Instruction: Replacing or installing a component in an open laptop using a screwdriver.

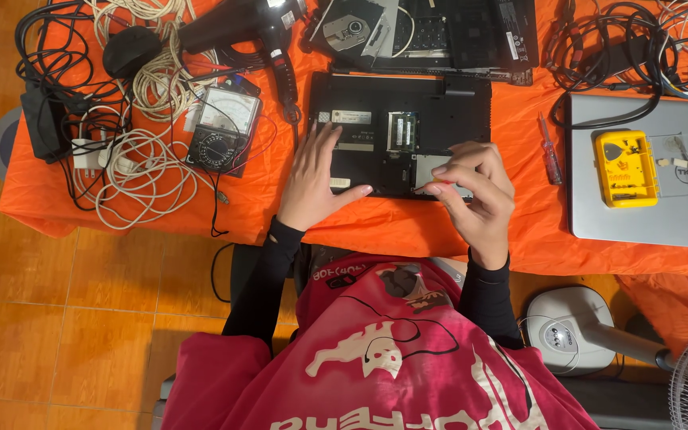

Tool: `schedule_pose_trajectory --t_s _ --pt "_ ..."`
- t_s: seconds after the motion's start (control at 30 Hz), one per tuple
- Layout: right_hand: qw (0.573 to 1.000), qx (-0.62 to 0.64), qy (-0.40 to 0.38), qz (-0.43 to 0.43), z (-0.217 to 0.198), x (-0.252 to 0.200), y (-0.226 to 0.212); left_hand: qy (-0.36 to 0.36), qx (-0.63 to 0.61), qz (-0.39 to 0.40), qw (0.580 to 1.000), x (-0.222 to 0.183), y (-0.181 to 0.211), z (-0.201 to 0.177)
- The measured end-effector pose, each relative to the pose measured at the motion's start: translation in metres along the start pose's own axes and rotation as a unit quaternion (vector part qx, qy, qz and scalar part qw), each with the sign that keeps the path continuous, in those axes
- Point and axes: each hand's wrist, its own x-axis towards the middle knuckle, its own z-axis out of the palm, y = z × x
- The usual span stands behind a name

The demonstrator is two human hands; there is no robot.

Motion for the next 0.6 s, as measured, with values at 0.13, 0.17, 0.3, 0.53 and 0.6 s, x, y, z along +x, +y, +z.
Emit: schedule_pose_trajectory --t_s 0.13,0.17,0.3,0.53,0.6 --pt "0.999 0.019 -0.018 0.027 -0.001 0.006 -0.01 -0.006 -0.004 -0.006 1.0 0.001 0.0 0.001" --pt "0.999 0.011 -0.022 0.026 -0.001 0.007 -0.011 -0.005 -0.005 -0.006 1.0 0.001 0.0 0.0" --pt "0.999 -0.033 -0.018 -0.001 -0.001 0.004 -0.005 -0.002 -0.003 -0.002 1.0 0.001 0.0 0.0" --pt "0.999 0.011 -0.015 0.026 0.0 0.015 -0.019 0.0 0.001 0.001 1.0 0.0 -0.001 0.002" --pt "0.999 -0.017 -0.016 0.029 0.001 0.022 -0.027 0.001 -0.003 0.0 1.0 0.001 0.0 0.001"
